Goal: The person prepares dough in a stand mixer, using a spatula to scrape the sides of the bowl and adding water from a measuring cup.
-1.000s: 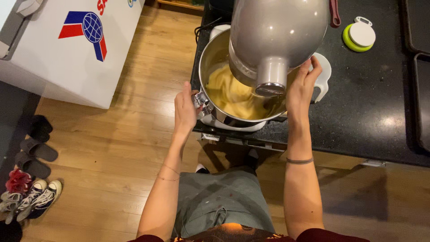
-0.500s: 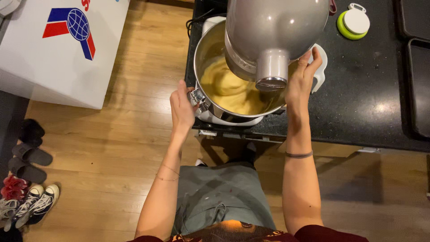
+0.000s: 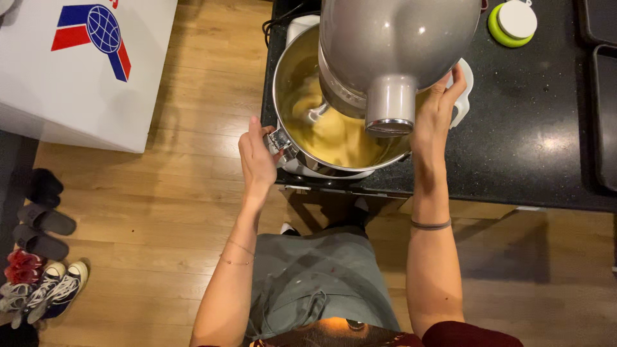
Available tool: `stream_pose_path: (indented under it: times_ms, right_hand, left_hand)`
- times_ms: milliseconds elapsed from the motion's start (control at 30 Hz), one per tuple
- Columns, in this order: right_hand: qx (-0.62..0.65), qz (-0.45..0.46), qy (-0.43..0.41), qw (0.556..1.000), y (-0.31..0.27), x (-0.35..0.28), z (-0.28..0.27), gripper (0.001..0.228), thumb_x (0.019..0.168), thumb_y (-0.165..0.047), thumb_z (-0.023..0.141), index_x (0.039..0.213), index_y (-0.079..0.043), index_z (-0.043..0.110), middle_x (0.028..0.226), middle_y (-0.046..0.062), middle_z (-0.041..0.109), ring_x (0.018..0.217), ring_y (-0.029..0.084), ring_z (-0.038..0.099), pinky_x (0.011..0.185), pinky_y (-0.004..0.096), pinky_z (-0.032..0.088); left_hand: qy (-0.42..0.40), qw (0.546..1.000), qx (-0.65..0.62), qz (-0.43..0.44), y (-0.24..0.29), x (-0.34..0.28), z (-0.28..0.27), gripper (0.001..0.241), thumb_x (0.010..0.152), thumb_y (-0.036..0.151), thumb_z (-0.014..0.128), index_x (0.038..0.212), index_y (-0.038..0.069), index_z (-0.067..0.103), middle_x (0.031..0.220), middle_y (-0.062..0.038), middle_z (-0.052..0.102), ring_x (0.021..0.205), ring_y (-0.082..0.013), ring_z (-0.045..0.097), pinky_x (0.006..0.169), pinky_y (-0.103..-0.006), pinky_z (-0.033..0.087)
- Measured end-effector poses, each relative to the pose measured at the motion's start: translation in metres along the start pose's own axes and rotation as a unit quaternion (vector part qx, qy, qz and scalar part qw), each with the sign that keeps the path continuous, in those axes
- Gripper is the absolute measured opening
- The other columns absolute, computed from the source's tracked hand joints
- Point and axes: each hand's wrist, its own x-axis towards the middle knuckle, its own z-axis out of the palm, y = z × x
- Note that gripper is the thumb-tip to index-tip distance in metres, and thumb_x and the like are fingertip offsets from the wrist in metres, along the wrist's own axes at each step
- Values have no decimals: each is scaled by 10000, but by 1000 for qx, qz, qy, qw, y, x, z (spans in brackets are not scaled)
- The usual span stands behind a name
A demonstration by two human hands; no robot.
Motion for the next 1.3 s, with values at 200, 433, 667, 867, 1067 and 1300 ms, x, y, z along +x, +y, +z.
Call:
stream_pose_path:
  times_ms: [200, 433, 667, 867, 1067, 1300]
  right_hand:
    - [2, 4, 2, 1000, -4, 0, 1, 710, 1111, -620, 234, 1569, -77, 235, 1625, 259, 384, 1534, 403, 383, 1238, 509, 323]
    - [-11, 38, -2, 999, -8, -2, 2, 757, 1071, -649, 205, 1584, -93, 190, 1599, 275, 369, 1512, 420, 360, 1201, 528, 327]
    - [8, 4, -9, 1000, -14, -6, 3, 771, 1107, -628, 217, 1604, -42, 160, 1641, 275, 333, 1553, 401, 349, 1261, 489, 288]
    - [39, -5, -101, 994, -18, 1, -8, 746, 1144, -518, 248, 1635, -8, 14, 1664, 271, 289, 1581, 378, 301, 1287, 454, 233]
    - [10, 5, -149, 989, -28, 31, -7, 804, 1127, -528, 296, 1629, 8, -32, 1704, 272, 126, 1595, 386, 182, 1288, 469, 189]
    - [16, 19, -135, 991, -30, 31, -3, 828, 1098, -598, 175, 1629, 28, 67, 1718, 262, 112, 1599, 416, 179, 1287, 476, 206]
  left_hand:
    - [3, 1000, -4, -1, 8, -3, 2, 844, 1043, 587, 309, 1057, -165, 692, 731, -98, 682, 607, -134, 614, 516, -255, 532]
    - [0, 1000, 11, 1, 7, -2, 0, 874, 1030, 609, 299, 1063, -166, 701, 717, -100, 677, 595, -143, 617, 501, -258, 524]
    - [35, 999, 16, -9, -4, 0, -1, 865, 1031, 629, 315, 1046, -145, 700, 685, -80, 628, 583, -132, 610, 505, -248, 525]
    - [88, 996, -13, -18, -16, 1, -1, 799, 1014, 640, 350, 955, -92, 665, 690, -45, 601, 544, -129, 595, 445, -249, 471]
    - [134, 989, -62, -10, -30, 3, -2, 629, 1033, 606, 371, 877, 48, 615, 695, -17, 594, 544, -102, 557, 433, -234, 414]
    - [108, 989, -80, 63, -27, 1, -2, 665, 1102, 574, 342, 675, 77, 463, 586, -4, 472, 453, -105, 418, 390, -265, 260]
